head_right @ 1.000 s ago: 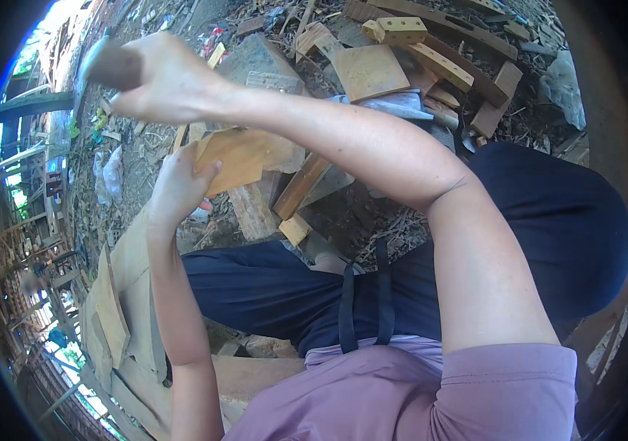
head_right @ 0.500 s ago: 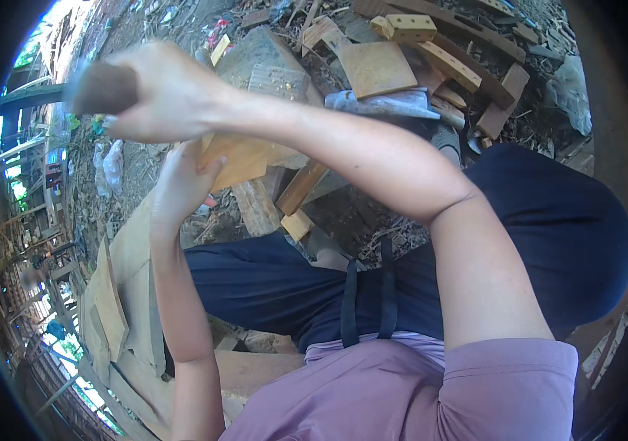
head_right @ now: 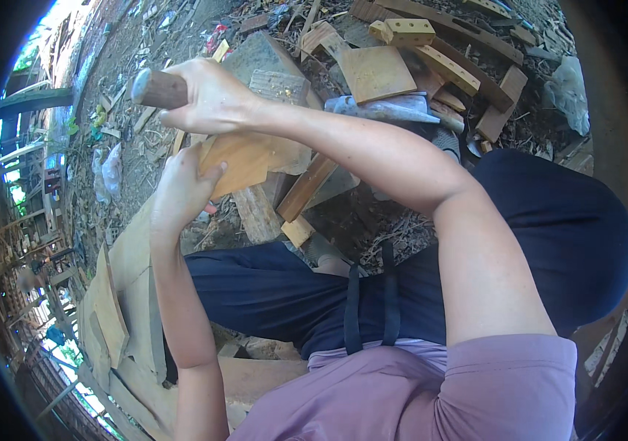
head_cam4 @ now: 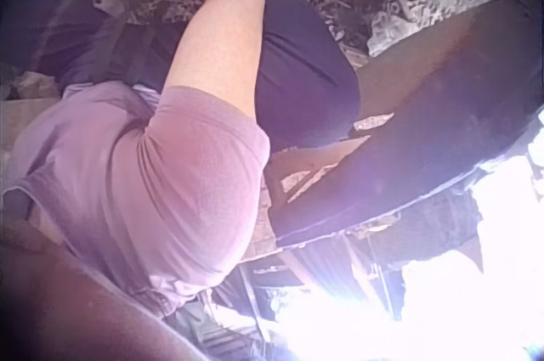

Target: The recorder uses a chisel and mallet to shape a small piece of wood.

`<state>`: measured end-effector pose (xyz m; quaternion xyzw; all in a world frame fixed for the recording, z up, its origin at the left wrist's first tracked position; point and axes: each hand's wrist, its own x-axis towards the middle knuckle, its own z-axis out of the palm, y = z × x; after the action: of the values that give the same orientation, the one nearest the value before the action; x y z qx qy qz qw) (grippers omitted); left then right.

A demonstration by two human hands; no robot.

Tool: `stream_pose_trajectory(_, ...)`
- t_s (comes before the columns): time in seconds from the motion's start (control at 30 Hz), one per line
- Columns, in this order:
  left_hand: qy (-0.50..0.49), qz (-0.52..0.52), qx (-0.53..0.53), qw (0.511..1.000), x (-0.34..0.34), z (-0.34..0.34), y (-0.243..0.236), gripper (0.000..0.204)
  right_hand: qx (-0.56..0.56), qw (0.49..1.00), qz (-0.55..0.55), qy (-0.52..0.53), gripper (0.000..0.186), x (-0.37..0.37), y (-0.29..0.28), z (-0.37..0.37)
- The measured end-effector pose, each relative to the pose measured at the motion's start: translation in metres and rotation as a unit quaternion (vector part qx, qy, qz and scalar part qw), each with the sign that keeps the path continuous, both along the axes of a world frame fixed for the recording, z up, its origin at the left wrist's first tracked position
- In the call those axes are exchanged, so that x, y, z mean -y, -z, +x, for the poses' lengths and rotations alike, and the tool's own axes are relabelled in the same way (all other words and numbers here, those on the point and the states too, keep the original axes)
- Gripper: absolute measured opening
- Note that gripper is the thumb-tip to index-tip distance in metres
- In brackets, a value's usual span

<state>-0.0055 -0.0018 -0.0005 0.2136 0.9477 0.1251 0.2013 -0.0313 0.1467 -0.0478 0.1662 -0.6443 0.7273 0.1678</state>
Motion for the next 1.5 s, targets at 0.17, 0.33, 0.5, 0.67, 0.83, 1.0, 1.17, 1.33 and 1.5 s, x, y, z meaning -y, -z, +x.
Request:
stream_pose_trajectory(0.17, -0.022, 0.013, 0.033, 0.999, 0.001, 0.006, -0.008, 0.024, -0.069, 0.996, -0.032, 0.051, 0.026, -0.008, -0.046, 0.012)
stream_pose_trajectory(0.33, -0.023, -0.02, 0.036, 0.999, -0.001, -0.001, -0.007, 0.026, -0.009, 0.998, -0.065, 0.026, 0.025, -0.012, -0.044, -0.006)
stream_pose_trajectory(0.5, -0.021, 0.018, 0.032, 0.999, 0.001, 0.014, -0.007, 0.027, -0.075, 0.997, -0.003, 0.002, 0.028, -0.001, -0.058, 0.016)
stream_pose_trajectory(0.67, 0.034, 0.01, -0.052, 0.998, 0.005, 0.003, 0.01, 0.029, -0.044, 0.999, 0.007, -0.001, 0.029, 0.001, 0.007, -0.013)
stream_pose_trajectory(0.83, 0.004, 0.0, -0.003, 1.0, -0.005, 0.009, -0.01, 0.025, -0.113, 0.988, -0.093, -0.039, 0.026, -0.004, -0.058, 0.01)
stream_pose_trajectory(1.0, -0.011, -0.027, 0.014, 0.999, -0.006, 0.006, -0.006, 0.026, -0.007, 0.994, 0.08, -0.072, 0.025, -0.002, -0.029, -0.016)
stream_pose_trajectory(1.17, -0.034, -0.015, 0.026, 0.999, 0.0, 0.017, -0.01, 0.03, -0.067, 0.993, 0.029, -0.09, 0.027, 0.007, -0.067, 0.002)
stream_pose_trajectory(1.33, 0.033, -0.015, -0.06, 0.998, 0.004, 0.008, 0.006, 0.031, -0.054, 0.988, 0.103, -0.103, 0.025, 0.011, -0.007, -0.019)
stream_pose_trajectory(1.5, 0.012, -0.004, -0.026, 1.0, 0.004, 0.009, -0.005, 0.03, -0.073, 0.996, -0.031, -0.04, 0.027, -0.003, -0.065, 0.009)
